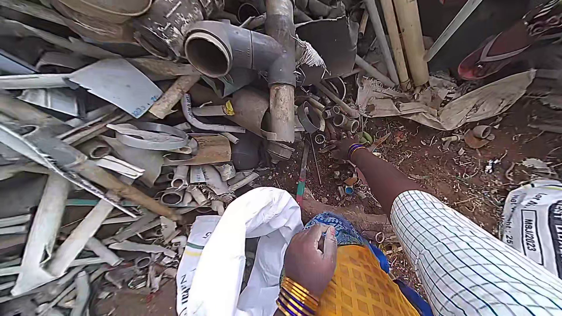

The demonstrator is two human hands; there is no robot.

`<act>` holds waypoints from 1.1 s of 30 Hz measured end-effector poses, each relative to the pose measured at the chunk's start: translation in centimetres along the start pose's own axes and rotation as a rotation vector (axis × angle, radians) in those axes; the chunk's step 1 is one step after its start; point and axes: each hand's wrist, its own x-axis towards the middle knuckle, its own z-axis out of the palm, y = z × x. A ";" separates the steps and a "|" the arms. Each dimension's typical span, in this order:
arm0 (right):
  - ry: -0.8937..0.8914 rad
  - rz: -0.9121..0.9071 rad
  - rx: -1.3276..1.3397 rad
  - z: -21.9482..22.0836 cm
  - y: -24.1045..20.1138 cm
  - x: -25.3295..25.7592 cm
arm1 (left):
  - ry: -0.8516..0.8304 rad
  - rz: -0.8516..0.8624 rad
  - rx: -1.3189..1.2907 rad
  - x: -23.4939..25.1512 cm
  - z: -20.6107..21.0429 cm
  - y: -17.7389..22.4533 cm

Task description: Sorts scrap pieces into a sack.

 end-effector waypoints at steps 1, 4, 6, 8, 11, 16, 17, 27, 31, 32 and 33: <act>0.009 -0.019 -0.010 0.7 0.4 0.5 | -0.009 -0.004 -0.001 0.1 0.0 -0.1; -0.023 -0.015 -0.030 2.1 0.7 -1.1 | -0.020 -0.007 -0.010 0.2 -0.1 -0.4; -0.006 -0.006 -0.011 3.3 0.8 -3.1 | -0.005 0.001 -0.008 0.4 -0.1 -0.7; -0.039 -0.010 -0.009 4.4 0.6 -5.0 | 0.001 -0.001 -0.002 0.3 -0.1 -0.9; -0.060 -0.008 0.049 2.4 -0.2 -7.1 | 0.006 -0.005 0.010 0.1 -0.1 -0.8; 0.249 0.223 0.640 -2.3 -0.3 -3.7 | 0.017 -0.010 0.020 -0.3 0.1 -0.6; 0.246 0.265 0.801 -2.7 -0.1 -2.5 | 0.018 -0.013 0.024 -0.4 0.0 -0.6; 0.357 0.196 1.248 -3.2 2.4 -7.8 | 0.004 -0.028 -0.004 -0.1 -0.2 -0.1; 0.531 0.180 0.620 1.1 4.4 -17.8 | -0.057 -0.041 -0.024 -0.2 -0.6 0.8; 0.554 0.227 0.485 2.6 4.7 -19.8 | -0.059 -0.039 -0.026 -0.1 -0.7 1.1; 0.508 0.301 0.361 4.3 5.1 -21.9 | -0.065 -0.039 -0.028 -0.2 -0.8 1.4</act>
